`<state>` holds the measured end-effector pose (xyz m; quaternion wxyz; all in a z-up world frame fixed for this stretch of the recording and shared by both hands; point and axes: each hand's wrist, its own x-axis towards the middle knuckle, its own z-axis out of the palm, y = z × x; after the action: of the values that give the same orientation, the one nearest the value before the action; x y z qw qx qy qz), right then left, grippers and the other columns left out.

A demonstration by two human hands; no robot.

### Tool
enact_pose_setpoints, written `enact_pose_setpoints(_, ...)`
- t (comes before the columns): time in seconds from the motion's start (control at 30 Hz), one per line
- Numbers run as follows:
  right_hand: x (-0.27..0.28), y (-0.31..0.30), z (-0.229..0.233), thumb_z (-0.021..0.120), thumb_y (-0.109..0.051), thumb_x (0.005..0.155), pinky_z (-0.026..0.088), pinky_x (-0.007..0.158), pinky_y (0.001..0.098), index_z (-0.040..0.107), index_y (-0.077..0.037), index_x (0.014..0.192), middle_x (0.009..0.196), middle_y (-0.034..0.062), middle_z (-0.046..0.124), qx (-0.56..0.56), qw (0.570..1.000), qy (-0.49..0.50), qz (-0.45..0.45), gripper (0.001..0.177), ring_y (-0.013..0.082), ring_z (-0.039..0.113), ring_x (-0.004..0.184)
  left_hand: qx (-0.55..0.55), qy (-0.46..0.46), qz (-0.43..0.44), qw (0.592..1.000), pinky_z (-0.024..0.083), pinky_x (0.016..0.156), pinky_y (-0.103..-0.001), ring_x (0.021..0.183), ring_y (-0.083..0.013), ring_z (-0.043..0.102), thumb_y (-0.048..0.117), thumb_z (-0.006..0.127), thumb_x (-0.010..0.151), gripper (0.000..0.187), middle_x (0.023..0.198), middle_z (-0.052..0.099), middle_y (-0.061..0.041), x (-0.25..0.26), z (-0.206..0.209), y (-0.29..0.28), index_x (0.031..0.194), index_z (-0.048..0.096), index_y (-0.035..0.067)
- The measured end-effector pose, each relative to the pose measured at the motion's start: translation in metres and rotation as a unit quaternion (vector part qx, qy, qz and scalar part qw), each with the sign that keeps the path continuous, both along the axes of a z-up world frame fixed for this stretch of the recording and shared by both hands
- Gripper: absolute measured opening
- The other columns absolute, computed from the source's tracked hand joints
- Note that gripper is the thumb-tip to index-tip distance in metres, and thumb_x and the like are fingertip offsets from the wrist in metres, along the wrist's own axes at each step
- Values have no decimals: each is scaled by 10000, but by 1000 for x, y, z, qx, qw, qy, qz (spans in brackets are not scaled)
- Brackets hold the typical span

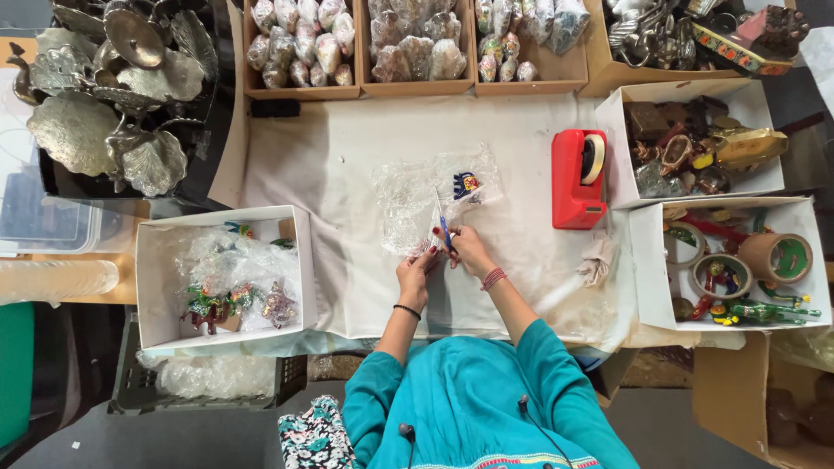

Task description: The person places small toy figures into plastic bags and seals them with adhesive tape.

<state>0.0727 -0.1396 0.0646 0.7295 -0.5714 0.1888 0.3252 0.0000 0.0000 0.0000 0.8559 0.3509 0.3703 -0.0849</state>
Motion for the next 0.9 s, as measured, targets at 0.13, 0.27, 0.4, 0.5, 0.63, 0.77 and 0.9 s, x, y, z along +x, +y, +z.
enact_pose_setpoints(0.13, 2, -4, -6, 760, -359, 876, 413, 347, 264, 647, -37, 942, 614, 16, 586, 8, 998, -38, 39, 347, 70, 462, 408, 6, 4, -6, 1000, 616, 835, -335, 885, -207, 758, 62, 769, 875, 212, 990, 771, -117, -1, -2, 0, 1052, 676, -7)
enact_pose_setpoints(0.27, 6, -6, 1, 769, -455, 906, 450, 375, 265, 603, -45, 874, 628, 36, 610, -5, 999, -25, 33, 443, 82, 485, 427, 9, 10, -10, 1000, 628, 829, -341, 878, -226, 763, 56, 774, 871, 221, 983, 774, -136, -1, -2, 1, 1048, 670, -28)
enact_pose_setpoints(0.4, 18, -1, 12, 753, -503, 868, 515, 409, 272, 613, -72, 863, 646, 3, 624, 23, 999, -3, 22, 453, 68, 546, 468, 13, 1, -13, 1000, 623, 824, -333, 877, -216, 762, 54, 776, 867, 234, 988, 767, -114, -2, 2, 1, 1070, 682, -13)
enact_pose_setpoints(0.5, 22, 0, 10, 758, -500, 840, 481, 399, 259, 635, -106, 833, 616, -3, 606, -17, 1000, 14, 22, 413, 68, 514, 447, 13, -5, -13, 1000, 618, 812, -332, 874, -206, 758, 60, 774, 869, 250, 995, 766, -103, -2, 3, 0, 1093, 685, -7)
enact_pose_setpoints(0.63, 23, -3, -8, 803, -496, 848, 382, 392, 251, 547, -110, 718, 597, -17, 557, -20, 999, 5, 30, 482, 68, 460, 447, 18, 6, -20, 1000, 617, 814, -330, 881, -213, 760, 56, 767, 873, 260, 1004, 769, -111, -2, 2, 1, 1107, 672, -6)
enact_pose_setpoints(0.77, 25, -6, -4, 820, -521, 833, 334, 386, 246, 545, -122, 712, 587, -24, 532, -23, 999, -1, 49, 499, 61, 420, 445, 7, -1, -13, 1000, 632, 845, -343, 909, -237, 772, 35, 767, 895, 269, 1022, 768, -134, -3, -15, 1, 1114, 635, -50)
enact_pose_setpoints(0.9, 31, -2, 9, 802, -561, 833, 380, 400, 238, 579, -78, 727, 601, -19, 557, -61, 997, 13, 47, 543, 63, 482, 466, 0, -4, -10, 1000, 609, 811, -326, 883, -213, 756, 44, 741, 866, 355, 1011, 759, -100, -2, 15, 1, 1211, 661, 26)
